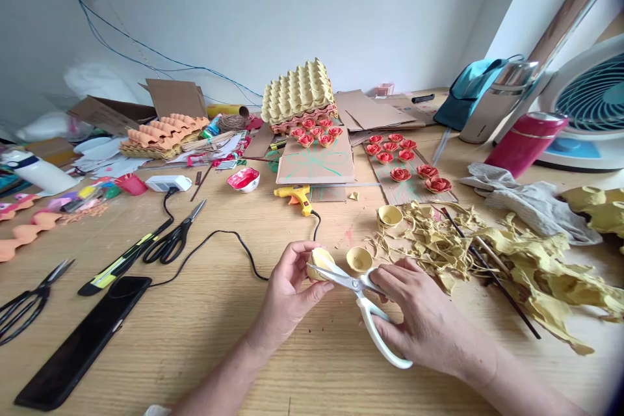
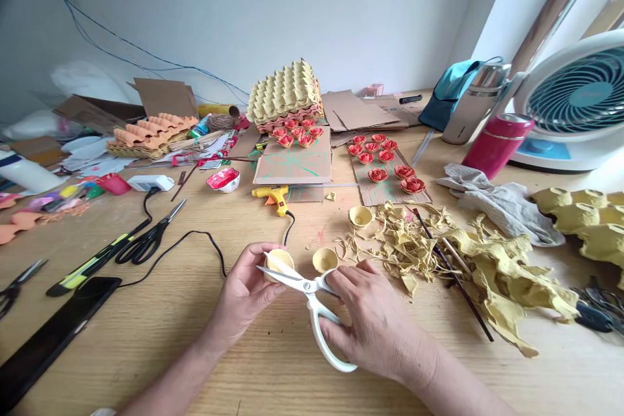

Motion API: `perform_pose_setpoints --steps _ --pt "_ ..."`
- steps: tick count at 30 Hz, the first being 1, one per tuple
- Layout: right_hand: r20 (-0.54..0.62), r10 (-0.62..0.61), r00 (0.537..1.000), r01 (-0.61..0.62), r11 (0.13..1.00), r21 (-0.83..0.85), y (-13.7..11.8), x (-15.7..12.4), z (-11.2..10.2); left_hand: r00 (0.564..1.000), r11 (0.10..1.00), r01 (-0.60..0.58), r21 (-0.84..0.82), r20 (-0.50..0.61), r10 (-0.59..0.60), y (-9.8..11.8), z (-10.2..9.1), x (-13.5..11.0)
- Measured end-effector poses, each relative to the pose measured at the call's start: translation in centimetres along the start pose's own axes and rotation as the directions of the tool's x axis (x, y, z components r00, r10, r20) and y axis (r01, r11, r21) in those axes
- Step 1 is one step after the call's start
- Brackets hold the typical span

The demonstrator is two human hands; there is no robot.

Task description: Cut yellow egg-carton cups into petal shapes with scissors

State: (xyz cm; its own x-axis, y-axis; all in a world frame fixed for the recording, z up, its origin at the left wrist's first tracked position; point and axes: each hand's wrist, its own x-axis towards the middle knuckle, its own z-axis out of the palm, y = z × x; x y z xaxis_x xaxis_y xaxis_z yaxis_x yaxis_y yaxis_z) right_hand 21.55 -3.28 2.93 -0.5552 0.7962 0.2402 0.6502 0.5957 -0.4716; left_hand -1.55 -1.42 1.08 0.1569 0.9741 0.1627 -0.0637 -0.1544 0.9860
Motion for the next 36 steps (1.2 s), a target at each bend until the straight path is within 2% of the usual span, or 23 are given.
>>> perform_pose_setpoints --steps 6,11,16,25,36 --pt "-0.017 -0.005 1.0 0.004 0.999 -0.038 -0.25 0.17 0.54 0.985 0.964 -0.116 0.24 -0.097 0.143 -0.1 0.36 -0.49" --pt "-0.001 -0.013 1.0 0.013 0.998 -0.054 -0.44 0.14 0.61 0.967 0.928 -0.173 0.33 -0.12 0.223 -0.15 0.53 -0.73" --pt "-0.041 -0.048 0.998 0.045 0.997 -0.065 -0.38 0.03 0.58 0.948 0.889 -0.21 0.407 -0.137 0.287 -0.44 0.51 -0.75" --pt "-0.065 -0.138 0.988 0.133 0.988 -0.074 -0.09 -0.07 0.47 0.932 0.875 -0.272 0.401 -0.118 0.344 0.0 0.67 -0.81" --pt "-0.032 -0.172 0.985 0.168 0.982 -0.085 0.37 -0.24 0.68 0.923 0.857 -0.283 0.431 -0.12 0.365 -0.23 0.73 -0.92"
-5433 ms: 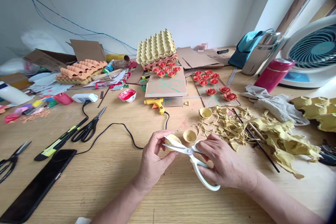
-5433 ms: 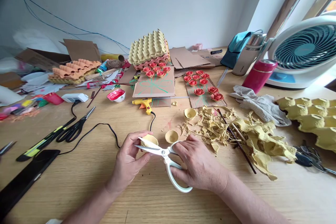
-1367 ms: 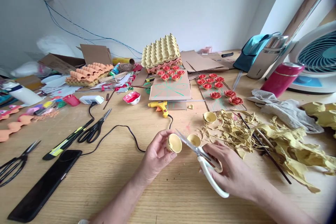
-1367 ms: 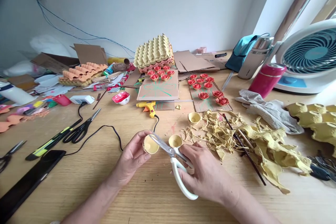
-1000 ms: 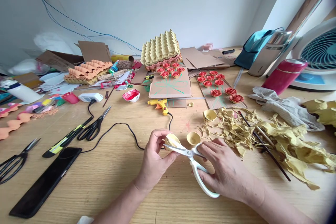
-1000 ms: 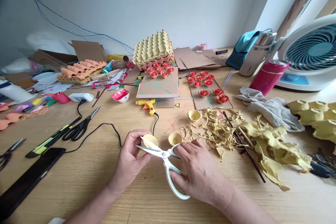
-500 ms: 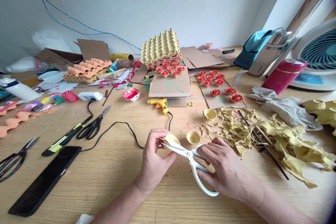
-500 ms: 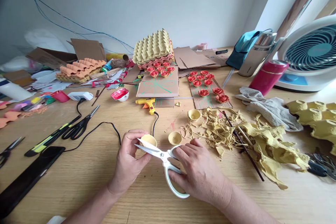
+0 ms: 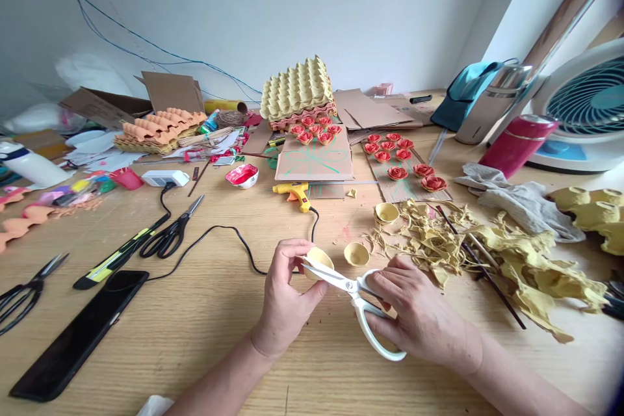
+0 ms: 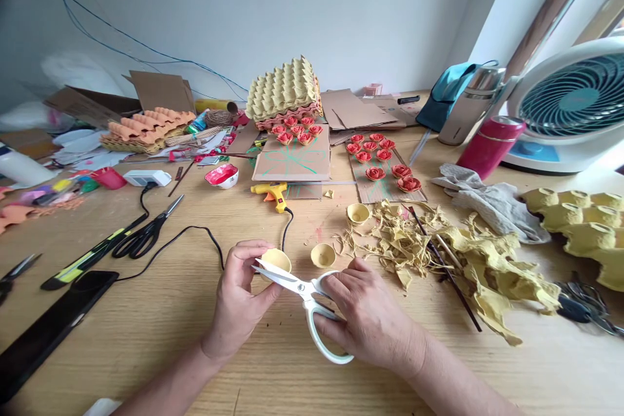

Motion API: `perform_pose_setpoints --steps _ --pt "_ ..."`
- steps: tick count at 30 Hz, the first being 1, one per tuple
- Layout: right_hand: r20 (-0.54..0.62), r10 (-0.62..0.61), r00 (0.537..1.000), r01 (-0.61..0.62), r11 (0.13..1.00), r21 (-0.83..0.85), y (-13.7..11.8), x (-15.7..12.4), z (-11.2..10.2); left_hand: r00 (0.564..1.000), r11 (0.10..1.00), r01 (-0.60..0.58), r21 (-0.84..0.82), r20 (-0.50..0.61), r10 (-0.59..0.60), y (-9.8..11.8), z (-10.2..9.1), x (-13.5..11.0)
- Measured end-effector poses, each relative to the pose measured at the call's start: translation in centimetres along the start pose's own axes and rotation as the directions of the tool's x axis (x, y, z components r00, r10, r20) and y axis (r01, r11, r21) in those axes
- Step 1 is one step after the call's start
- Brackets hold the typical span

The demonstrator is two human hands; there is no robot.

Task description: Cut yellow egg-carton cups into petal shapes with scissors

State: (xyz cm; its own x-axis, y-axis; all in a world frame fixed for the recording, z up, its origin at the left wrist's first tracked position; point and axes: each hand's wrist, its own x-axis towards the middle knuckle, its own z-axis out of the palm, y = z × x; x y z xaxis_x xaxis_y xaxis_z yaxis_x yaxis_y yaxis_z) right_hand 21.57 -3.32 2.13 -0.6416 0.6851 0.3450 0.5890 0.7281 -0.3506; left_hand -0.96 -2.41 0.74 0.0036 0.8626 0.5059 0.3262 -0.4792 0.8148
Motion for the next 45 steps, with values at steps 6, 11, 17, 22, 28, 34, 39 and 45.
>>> perform_pose_setpoints --steps 6,11,17,22,28,34,39,45 --pt "0.017 0.013 1.0 -0.013 1.0 0.01 0.2 -0.2 0.0 0.999 0.989 0.043 -0.139 0.0 -0.044 0.1 -0.1 0.2" --pt "-0.05 0.195 0.979 -0.187 0.973 0.137 0.8 -0.1 -0.3 0.947 0.881 0.319 -0.35 0.143 -0.287 0.4 -0.4 0.8" --pt "0.004 0.443 0.897 -0.352 0.706 0.615 1.4 -0.2 -0.7 0.877 0.8 0.479 -0.362 0.227 -0.423 0.6 -0.9 1.7" --pt "0.265 0.374 0.889 -0.34 0.15 0.928 2.2 -0.1 -0.5 0.892 0.853 0.447 -0.272 0.206 -0.402 -1.0 -0.9 2.0" --pt "0.327 0.497 0.804 -0.338 -0.072 0.939 3.4 -0.1 -0.9 0.952 0.952 0.295 0.086 0.061 -0.301 -3.3 -1.9 2.8" --pt "0.315 0.483 0.817 -0.307 -0.098 0.947 3.9 0.1 -0.9 0.975 0.878 0.212 0.43 -0.034 -0.219 -4.9 -3.4 3.5" --pt "0.332 0.528 0.782 -0.346 -0.075 0.935 3.4 0.0 -0.6 0.963 0.861 0.244 0.446 -0.006 -0.27 -6.0 -3.9 3.6" --pt "0.264 0.506 0.821 -0.256 -0.087 0.963 3.4 -0.4 -0.5 0.962 0.864 0.248 0.438 -0.006 -0.273 -6.0 -3.8 3.6"
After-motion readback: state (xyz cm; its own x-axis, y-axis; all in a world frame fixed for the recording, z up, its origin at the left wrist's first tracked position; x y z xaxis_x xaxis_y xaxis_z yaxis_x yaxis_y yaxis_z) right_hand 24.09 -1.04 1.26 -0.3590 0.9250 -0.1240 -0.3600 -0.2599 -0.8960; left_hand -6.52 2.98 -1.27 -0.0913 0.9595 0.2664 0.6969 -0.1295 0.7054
